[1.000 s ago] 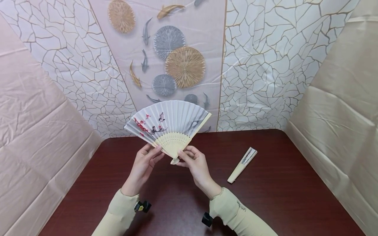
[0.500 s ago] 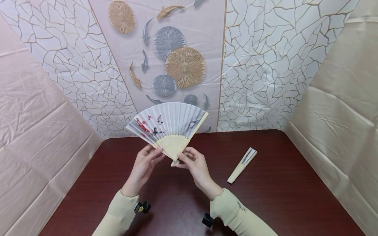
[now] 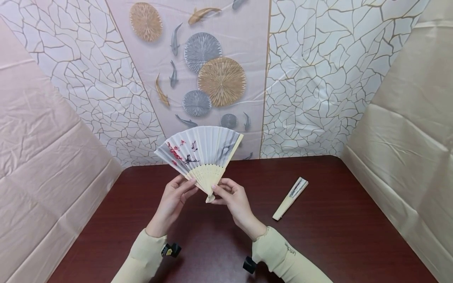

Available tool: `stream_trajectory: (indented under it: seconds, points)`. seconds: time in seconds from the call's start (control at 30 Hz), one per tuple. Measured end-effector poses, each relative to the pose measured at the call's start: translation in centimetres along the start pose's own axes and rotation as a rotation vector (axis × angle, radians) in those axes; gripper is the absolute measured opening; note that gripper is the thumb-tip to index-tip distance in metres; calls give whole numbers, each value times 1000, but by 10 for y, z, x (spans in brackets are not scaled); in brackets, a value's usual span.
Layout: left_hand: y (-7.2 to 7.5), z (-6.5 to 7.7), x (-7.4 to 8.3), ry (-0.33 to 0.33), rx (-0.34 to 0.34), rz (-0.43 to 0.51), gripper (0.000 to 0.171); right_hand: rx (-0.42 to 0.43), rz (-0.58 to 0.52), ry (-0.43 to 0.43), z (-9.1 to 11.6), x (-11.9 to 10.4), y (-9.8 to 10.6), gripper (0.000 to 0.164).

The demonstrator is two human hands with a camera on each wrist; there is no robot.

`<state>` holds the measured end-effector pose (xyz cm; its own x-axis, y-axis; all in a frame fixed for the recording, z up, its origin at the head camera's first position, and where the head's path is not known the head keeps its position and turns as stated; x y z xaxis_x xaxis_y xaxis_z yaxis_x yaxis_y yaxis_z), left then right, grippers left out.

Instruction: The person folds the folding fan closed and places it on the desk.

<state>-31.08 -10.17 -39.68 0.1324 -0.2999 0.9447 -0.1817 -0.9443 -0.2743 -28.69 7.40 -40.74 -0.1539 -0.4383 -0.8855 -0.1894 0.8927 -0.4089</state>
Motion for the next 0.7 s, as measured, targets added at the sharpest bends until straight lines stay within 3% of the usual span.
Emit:
stream_trajectory:
  seconds: [0.7]
  points:
    - [-3, 3, 2, 8, -16, -28, 39, 4, 30, -32, 3, -1, -1, 28]
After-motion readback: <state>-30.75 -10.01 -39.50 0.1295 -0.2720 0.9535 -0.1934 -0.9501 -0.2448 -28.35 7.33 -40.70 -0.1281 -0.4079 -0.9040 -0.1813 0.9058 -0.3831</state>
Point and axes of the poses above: each hand's wrist, its own z-axis away from the middle knuckle, its own y-axis out of the back of the hand, x = y × z, the point moved 7 cm from there along -z, towards the middle knuckle, and after that the axes turned 6 degrees about -z, right-handed, at the moved point
